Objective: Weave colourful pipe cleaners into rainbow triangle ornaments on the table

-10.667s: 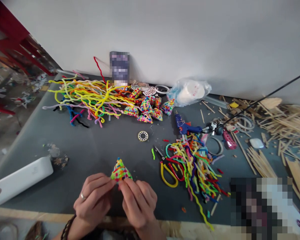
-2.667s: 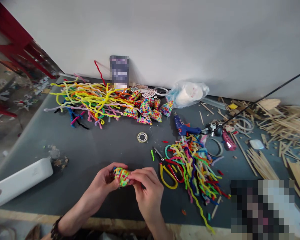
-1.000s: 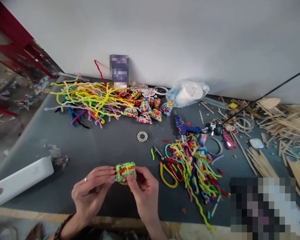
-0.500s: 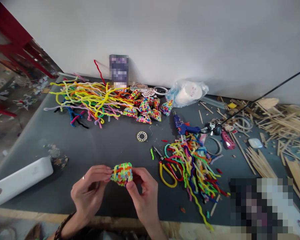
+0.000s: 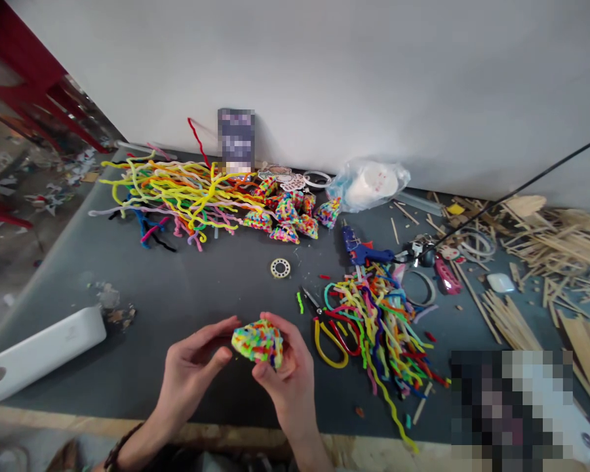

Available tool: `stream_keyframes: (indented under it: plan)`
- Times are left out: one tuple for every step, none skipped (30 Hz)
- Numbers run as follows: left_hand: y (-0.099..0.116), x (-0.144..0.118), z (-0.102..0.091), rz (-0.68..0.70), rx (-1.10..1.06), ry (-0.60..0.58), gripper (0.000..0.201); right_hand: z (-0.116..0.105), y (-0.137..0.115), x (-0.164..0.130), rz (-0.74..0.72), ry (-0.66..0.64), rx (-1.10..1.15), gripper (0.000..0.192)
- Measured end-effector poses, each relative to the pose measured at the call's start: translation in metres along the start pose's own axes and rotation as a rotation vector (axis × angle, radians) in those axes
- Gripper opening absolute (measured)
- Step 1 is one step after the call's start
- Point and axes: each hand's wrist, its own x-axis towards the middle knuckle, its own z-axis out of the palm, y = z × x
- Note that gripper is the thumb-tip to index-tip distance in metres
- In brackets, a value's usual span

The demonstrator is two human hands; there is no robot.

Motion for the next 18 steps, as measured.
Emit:
stream_keyframes:
  plan:
    - [-0.001,0.0,0.001,-0.019,0.011,0.003,0.032,0.0,0.001,0.001,0.017,0.008,0.022,0.062]
    - [-0.001,0.0,0.002,-0.03,0.027,0.018,0.024,0.001,0.002,0.001,0.034,0.011,0.032,0.061]
    - [-0.002,0.0,0.003,-0.033,0.046,0.043,0.017,0.002,0.004,0.002,0.053,0.007,0.039,0.058]
    - [-0.002,0.0,0.004,-0.03,0.065,0.076,0.015,0.003,0.005,0.002,0.074,0.003,0.049,0.056]
    - [-0.001,0.0,0.004,-0.023,0.086,0.111,0.016,0.005,0.005,0.003,0.093,-0.002,0.066,0.054]
    - [0.0,0.001,0.004,-0.013,0.11,0.14,0.017,0.007,0.006,0.003,0.109,-0.004,0.088,0.053]
    - [0.0,0.001,0.004,-0.002,0.133,0.164,0.017,0.009,0.007,0.002,0.123,0.002,0.114,0.053]
    - [0.001,0.001,0.004,0.007,0.153,0.179,0.017,0.011,0.007,0.002,0.137,0.012,0.142,0.053]
    - [0.002,0.002,0.004,0.009,0.164,0.188,0.017,0.013,0.006,0.002,0.149,0.032,0.174,0.053]
    - [0.002,0.002,0.004,0.0,0.167,0.186,0.017,0.014,0.006,0.002,0.161,0.058,0.208,0.053]
    - [0.002,0.002,0.004,-0.016,0.165,0.175,0.018,0.014,0.004,0.002,0.175,0.084,0.245,0.052]
    - [0.002,0.002,0.005,-0.038,0.163,0.163,0.019,0.014,0.003,0.003,0.192,0.108,0.281,0.05]
    - [0.001,0.001,0.006,-0.058,0.163,0.151,0.02,0.014,0.001,0.003,0.21,0.124,0.316,0.048]
    - [0.0,0.001,0.007,-0.074,0.165,0.142,0.02,0.013,0.0,0.004,0.225,0.13,0.347,0.047]
    - [-0.002,0.0,0.009,-0.082,0.167,0.141,0.02,0.013,-0.002,0.005,0.242,0.13,0.371,0.045]
    - [-0.003,-0.001,0.01,-0.083,0.165,0.144,0.02,0.012,-0.003,0.005,0.256,0.124,0.391,0.044]
    - [-0.003,-0.001,0.012,-0.081,0.158,0.151,0.02,0.013,-0.004,0.005,0.27,0.115,0.406,0.042]
    - [-0.003,-0.002,0.013,-0.079,0.148,0.159,0.02,0.013,-0.004,0.005,0.28,0.102,0.417,0.041]
